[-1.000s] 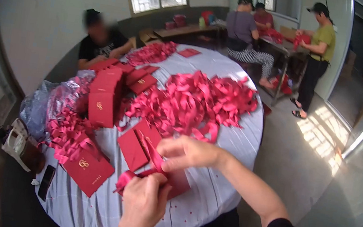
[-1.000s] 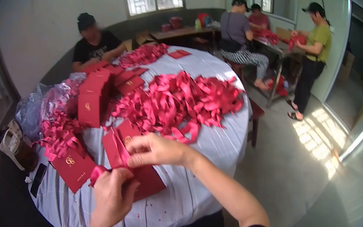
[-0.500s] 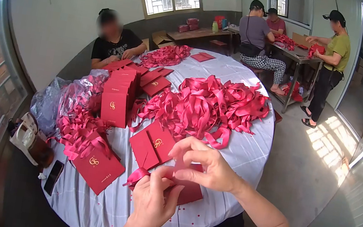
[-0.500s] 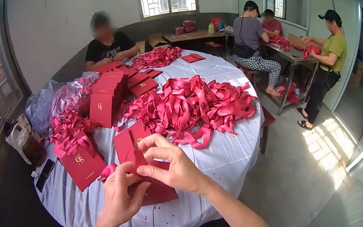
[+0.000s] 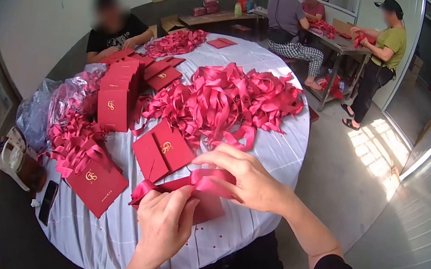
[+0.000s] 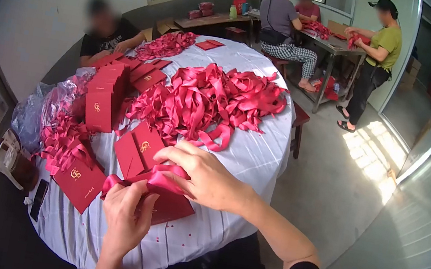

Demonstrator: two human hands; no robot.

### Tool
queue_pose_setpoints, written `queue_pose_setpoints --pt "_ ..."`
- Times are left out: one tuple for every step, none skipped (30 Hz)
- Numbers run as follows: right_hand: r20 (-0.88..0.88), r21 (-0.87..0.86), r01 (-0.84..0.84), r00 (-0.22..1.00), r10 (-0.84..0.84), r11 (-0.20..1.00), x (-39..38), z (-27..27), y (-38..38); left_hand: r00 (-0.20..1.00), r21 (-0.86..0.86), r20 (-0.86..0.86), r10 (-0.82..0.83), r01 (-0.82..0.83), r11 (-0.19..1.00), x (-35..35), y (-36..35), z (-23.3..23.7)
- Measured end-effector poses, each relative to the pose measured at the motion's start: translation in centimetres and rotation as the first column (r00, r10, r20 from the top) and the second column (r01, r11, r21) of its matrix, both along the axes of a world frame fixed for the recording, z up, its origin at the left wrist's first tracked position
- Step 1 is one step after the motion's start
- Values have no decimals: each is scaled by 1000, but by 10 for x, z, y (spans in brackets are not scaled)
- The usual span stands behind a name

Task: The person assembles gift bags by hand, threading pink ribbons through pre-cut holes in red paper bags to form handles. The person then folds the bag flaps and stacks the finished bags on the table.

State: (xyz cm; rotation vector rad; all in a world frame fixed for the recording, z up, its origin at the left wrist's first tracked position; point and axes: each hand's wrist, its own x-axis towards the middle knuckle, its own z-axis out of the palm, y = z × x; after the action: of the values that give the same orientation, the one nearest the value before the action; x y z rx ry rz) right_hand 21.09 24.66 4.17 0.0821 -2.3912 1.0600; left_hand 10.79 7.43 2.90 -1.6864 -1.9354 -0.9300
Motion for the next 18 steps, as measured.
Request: queue_pose_setpoints --pt "-73 62 8 997 -3 998 -1 -2 2 1000 7 3 -3 3 1000 0 0 0" --pt "-74 64 1 997 3 998 -2 -1 1 1000 -19 -4 10 -10 1000 0 -1 0" --pt "-99 84 17 995 -9 996 -2 0 0 1000 -20 0 14 -14 1000 0 -2 0" --pt "-125 103 36 992 -23 994 0 1 -2 1000 -13 -5 3 -3 1000 0 -1 0" --pt "-124 122 12 992 3 992 1 5 -4 1000 -6 -11 -10 10 1000 0 0 0" --pt "-122 141 -9 992 26 990 2 9 -5 1000 -8 -6 -15 15 1000 1 0 0" --pt "-183 130 -37 981 61 991 -1 7 -8 1000 -9 2 -8 8 1000 2 0 0" --pt "-189 71 -114 974 125 991 -1 7 -10 1000 -11 8 -1 1 1000 1 -1 -1" --pt "-201 12 -191 961 189 982 -1 7 -12 1000 -20 -6 -13 12 1000 -1 -2 -3" --pt "-255 -52 -237 942 216 970 -4 4 -14 1000 -22 -5 -16 16 1000 -2 -2 -4" --pt "-253 -68 -222 947 198 973 -5 5 -14 1000 -36 -9 -12 11 999 -2 -3 -5" --pt "-251 -87 -209 951 181 974 -5 7 -14 1000 -52 -13 -6 6 999 -2 -4 -5" --pt "-240 -153 -206 957 165 967 -3 13 -16 1000 -55 -13 -6 5 998 -1 -3 -4" --pt "-255 -188 -228 951 176 955 -3 16 -17 999 -16 -42 6 -6 1000 1 -1 -3" --pt "-270 -222 -250 944 187 942 -3 19 -17 997 23 -71 19 -18 1000 2 0 -2" --pt "-230 -288 -258 954 195 922 -1 24 -19 997 22 -70 22 -20 1000 2 1 -3" --pt "-224 -345 -268 954 199 900 -1 27 -20 997 68 -70 30 -26 997 2 2 -6" --pt "-219 -400 -276 955 202 874 -1 30 -21 997 114 -69 38 -30 993 2 2 -7"
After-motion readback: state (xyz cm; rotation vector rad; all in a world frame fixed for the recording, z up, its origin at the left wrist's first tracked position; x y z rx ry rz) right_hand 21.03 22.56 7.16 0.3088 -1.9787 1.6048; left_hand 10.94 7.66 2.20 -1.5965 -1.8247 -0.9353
